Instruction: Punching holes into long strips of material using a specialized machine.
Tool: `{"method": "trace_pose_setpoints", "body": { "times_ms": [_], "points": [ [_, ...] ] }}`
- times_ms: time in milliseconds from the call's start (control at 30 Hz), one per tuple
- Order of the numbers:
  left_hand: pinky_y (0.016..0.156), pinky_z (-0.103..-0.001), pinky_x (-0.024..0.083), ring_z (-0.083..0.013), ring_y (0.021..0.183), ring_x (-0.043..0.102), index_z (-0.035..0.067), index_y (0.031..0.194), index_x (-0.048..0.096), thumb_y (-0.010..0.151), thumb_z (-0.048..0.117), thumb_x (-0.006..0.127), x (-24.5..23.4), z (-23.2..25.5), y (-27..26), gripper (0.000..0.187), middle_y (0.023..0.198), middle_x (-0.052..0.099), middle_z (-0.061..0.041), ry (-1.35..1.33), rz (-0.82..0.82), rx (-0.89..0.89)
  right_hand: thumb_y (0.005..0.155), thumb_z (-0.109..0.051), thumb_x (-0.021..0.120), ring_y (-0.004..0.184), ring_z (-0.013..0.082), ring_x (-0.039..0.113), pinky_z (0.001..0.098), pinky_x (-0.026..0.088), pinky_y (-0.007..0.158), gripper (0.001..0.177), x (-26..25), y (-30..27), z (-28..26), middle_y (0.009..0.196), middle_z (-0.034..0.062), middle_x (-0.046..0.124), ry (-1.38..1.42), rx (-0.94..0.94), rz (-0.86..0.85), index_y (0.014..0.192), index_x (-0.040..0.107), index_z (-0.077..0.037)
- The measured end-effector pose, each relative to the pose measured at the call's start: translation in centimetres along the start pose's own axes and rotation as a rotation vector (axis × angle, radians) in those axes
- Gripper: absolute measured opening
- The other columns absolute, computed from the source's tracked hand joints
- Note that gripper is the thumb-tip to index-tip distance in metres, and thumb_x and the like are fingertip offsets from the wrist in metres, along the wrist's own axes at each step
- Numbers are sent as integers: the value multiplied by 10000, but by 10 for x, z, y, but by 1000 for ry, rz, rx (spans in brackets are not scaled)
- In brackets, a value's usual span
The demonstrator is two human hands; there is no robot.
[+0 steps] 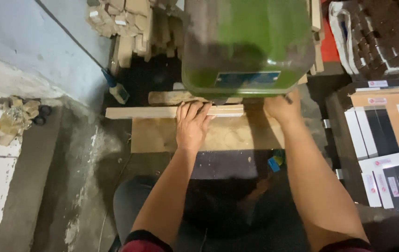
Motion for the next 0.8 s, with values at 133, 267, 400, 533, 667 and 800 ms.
{"method": "trace_pose_setpoints", "body": {
  "times_ms": [133, 267, 400, 533, 667, 800],
  "points": [
    [1177, -519, 333, -285, 1180, 558, 177, 1275, 704, 913, 289, 748, 3, -1, -6, 381, 1148, 610, -42, -6, -16, -21, 1011, -284, 640, 957, 400, 714, 526, 591, 796, 391, -35, -14, -33, 1047, 189, 706, 122, 83, -156, 1307, 655, -28],
    [1185, -522, 317, -271, 1191, 557, 189, 1260, 722, 916, 302, 746, 1, -1, -3, 363, 1141, 617, -31, -15, -26, -40, 1044, -322, 551, 1074, 412, 685, 573, 585, 841, 575, -79, -37, -53, 1315, 224, 645, 279, 159, -352, 1528, 475, -22],
    [1183, -531, 318, -291, 1206, 548, 192, 1287, 714, 949, 320, 711, 2, -6, 1, 361, 1167, 609, -39, -32, 3, -8, 1037, -395, 616, 945, 302, 746, 476, 569, 861, 313, -138, -52, -88, 860, 123, 784, 332, 86, -360, 1110, 791, -145],
    [1196, -529, 314, -301, 1229, 540, 187, 1283, 722, 951, 309, 711, 9, -11, -2, 354, 1175, 613, -46, -46, 0, 34, 1066, -234, 607, 838, 200, 683, 408, 587, 806, 269, -159, -64, -96, 846, 156, 768, 551, 92, -354, 1062, 781, -30],
    [1207, -525, 321, -300, 1228, 537, 205, 1282, 724, 937, 310, 717, 11, -16, 7, 361, 1171, 621, -36, -37, -11, 63, 1044, -209, 618, 827, 220, 686, 403, 599, 835, 252, -160, -62, -100, 822, 177, 766, 580, 139, -371, 1083, 787, -27],
    [1230, -510, 304, -287, 1222, 533, 232, 1284, 724, 946, 341, 706, 31, -32, -2, 356, 1157, 618, -23, -29, -26, 49, 1060, -192, 597, 854, 261, 703, 441, 600, 829, 272, -145, -60, -90, 856, 218, 756, 588, 126, -390, 1103, 779, 7]
  ]
}}
Point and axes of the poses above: each hand's wrist, its own y-axis towards the middle knuckle, its own x-axis out of the palm, z = x × y, the point moved 3 cm from there along y, towards the middle knuckle
